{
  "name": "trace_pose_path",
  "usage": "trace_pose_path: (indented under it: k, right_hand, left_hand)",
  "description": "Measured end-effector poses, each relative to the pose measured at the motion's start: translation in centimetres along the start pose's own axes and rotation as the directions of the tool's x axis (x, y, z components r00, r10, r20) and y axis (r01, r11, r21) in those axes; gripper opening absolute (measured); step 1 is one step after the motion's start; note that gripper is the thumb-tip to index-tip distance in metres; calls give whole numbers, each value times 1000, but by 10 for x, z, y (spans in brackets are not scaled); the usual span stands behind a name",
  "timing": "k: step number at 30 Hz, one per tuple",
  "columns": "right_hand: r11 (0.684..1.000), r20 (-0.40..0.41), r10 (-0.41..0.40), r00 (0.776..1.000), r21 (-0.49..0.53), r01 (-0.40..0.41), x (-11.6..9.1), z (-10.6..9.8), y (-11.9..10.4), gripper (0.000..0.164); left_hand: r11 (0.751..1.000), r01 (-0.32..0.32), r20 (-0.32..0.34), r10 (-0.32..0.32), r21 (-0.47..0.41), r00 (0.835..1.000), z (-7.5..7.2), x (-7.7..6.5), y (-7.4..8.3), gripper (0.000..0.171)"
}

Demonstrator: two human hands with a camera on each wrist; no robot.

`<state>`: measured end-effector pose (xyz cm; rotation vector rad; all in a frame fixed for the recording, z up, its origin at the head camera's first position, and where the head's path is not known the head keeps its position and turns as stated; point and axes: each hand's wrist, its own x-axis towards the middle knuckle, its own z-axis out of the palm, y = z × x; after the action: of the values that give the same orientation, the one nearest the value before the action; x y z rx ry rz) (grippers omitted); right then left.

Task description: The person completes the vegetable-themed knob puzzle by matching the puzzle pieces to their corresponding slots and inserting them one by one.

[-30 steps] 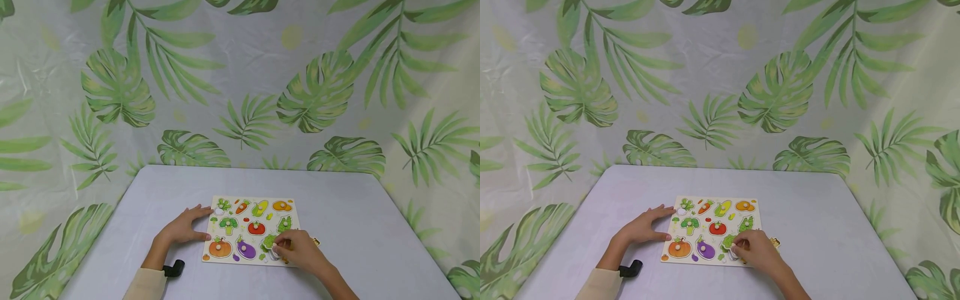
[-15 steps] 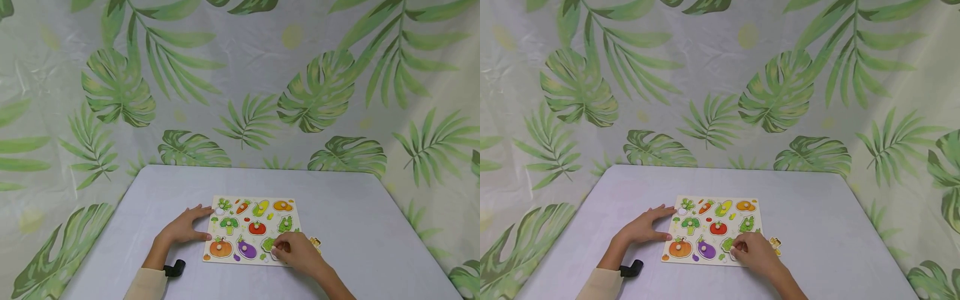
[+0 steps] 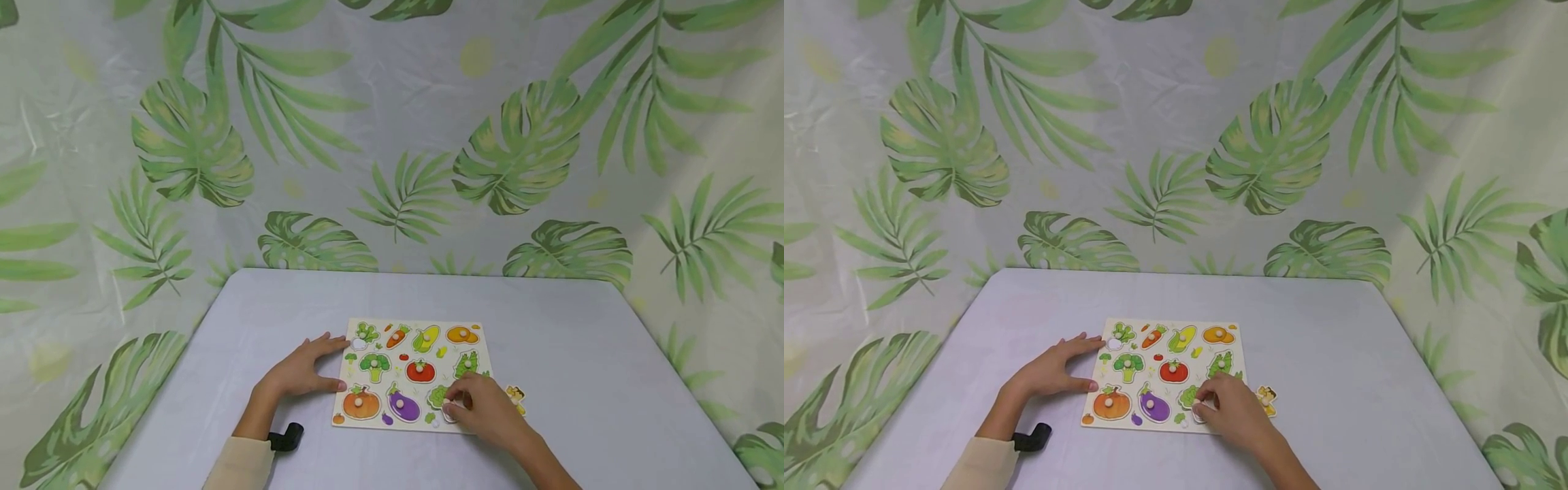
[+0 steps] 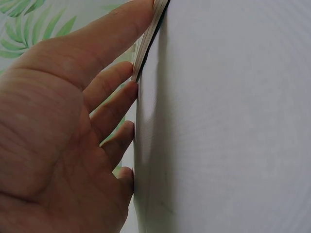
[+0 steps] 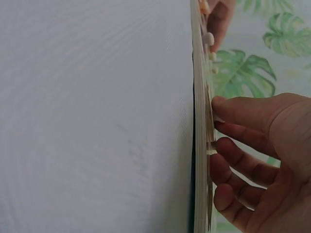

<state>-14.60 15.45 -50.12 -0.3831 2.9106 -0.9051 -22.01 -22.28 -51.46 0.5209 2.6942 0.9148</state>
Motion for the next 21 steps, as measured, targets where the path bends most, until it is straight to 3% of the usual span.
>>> trace_pose_path:
  k: [15,21]
  right_hand:
    - [999,14,-44,999,2,44,-1,1,-2,7]
    - [1000,31,-26,999,13,26,-1,2,0,7]
  left_hand:
    - [1000,6,-5,-6,-2,1000,0,1,-1,87]
    - [1000,6,0,-6,-12,1000,1,2,-2,86]
